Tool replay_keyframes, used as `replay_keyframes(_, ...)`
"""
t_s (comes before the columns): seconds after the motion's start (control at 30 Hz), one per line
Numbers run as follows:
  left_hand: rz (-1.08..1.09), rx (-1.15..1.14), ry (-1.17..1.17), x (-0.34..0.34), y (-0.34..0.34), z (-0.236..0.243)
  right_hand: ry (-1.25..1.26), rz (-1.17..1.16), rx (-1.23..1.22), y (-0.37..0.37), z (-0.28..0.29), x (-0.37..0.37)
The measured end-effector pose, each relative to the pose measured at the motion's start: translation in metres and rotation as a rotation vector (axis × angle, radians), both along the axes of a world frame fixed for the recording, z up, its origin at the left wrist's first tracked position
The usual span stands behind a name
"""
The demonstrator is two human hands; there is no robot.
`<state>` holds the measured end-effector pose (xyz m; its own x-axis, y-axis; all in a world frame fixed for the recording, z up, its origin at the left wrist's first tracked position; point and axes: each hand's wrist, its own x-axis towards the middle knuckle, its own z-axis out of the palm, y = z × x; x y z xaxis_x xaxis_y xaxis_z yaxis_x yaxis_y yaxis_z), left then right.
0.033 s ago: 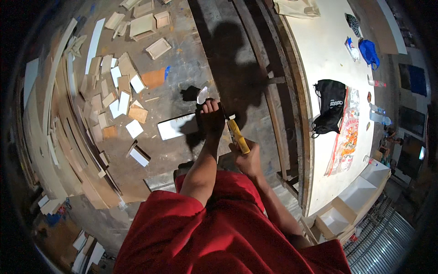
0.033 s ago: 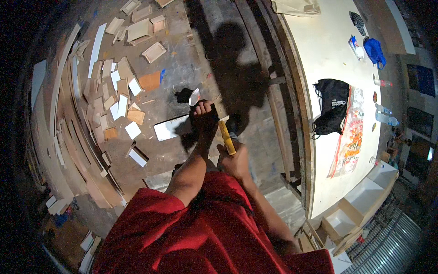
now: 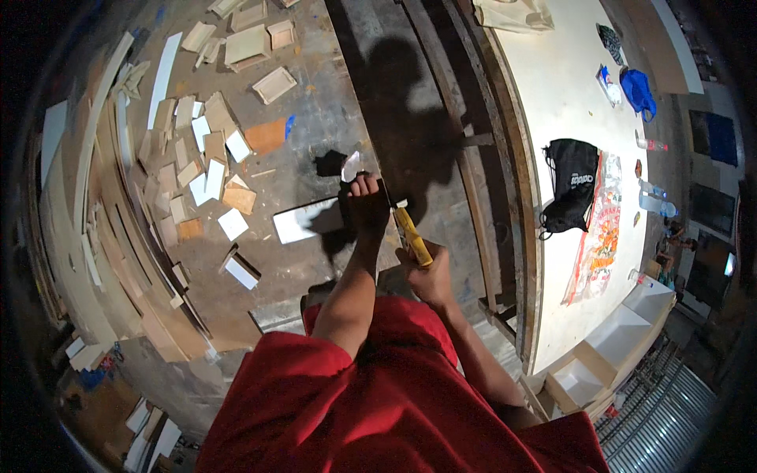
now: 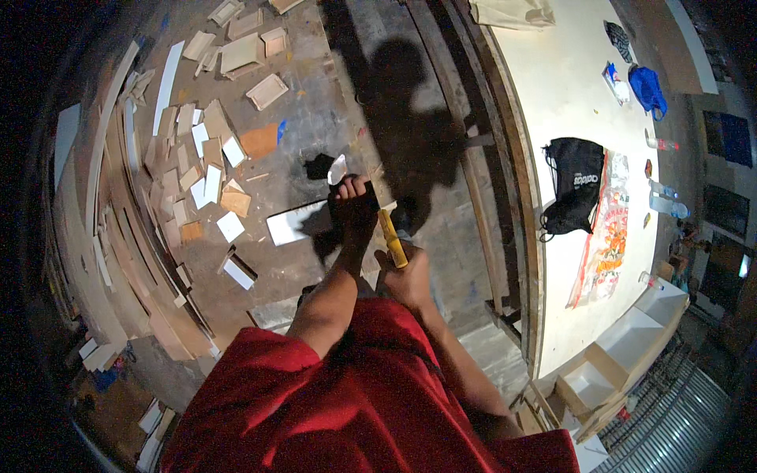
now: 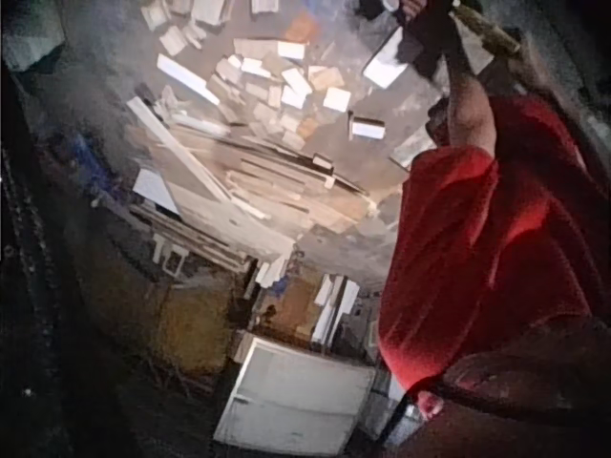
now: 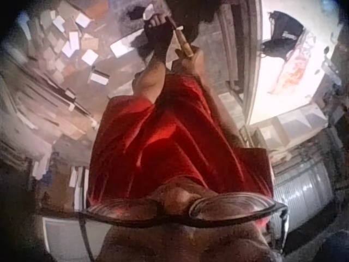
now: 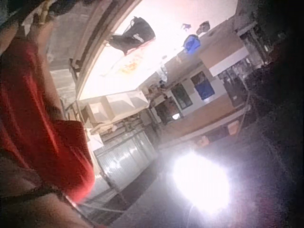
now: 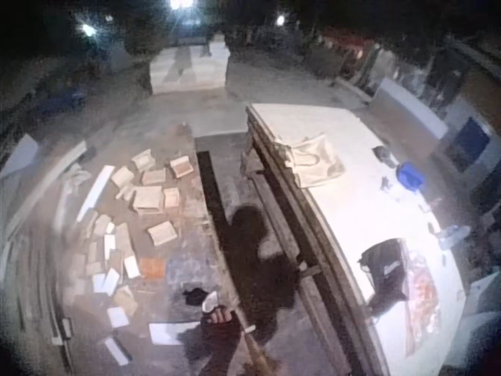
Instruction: The person assembles small wooden pieces by applying glue with a brush, fitting them together, and then uses a hand saw to cut a small block of wood on a workbench.
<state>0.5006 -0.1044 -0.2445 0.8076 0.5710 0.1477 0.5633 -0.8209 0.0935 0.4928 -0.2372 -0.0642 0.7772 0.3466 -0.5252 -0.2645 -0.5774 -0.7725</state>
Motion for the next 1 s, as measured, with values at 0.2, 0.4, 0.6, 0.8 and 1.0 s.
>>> replay_keyframes(0.2, -0.076, -0.002, 0.068, 0.000, -0.001, -0.003, 0.044, -0.019, -0.063, -0.004, -0.003, 0.013)
replay_keyframes(0.4, -0.031, 0.051, -0.083, -0.001, 0.007, -0.007, 0.102, -0.095, -0.084, -0.004, 0.016, 0.027)
replay_keyframes(0.6, -0.055, -0.036, -0.088, 0.001, 0.005, -0.007, 0.065, -0.161, -0.035, -0.010, -0.007, 0.017)
replay_keyframes(0.8, -0.033, -0.139, 0.050, 0.007, 0.009, -0.007, 0.076, -0.065, -0.127, -0.003, 0.003, 0.040)
replay_keyframes(1.0, 0.002, -0.157, -0.033, 0.001, 0.008, -0.010, 0.038, -0.047, -0.110, -0.011, 0.002, 0.027)
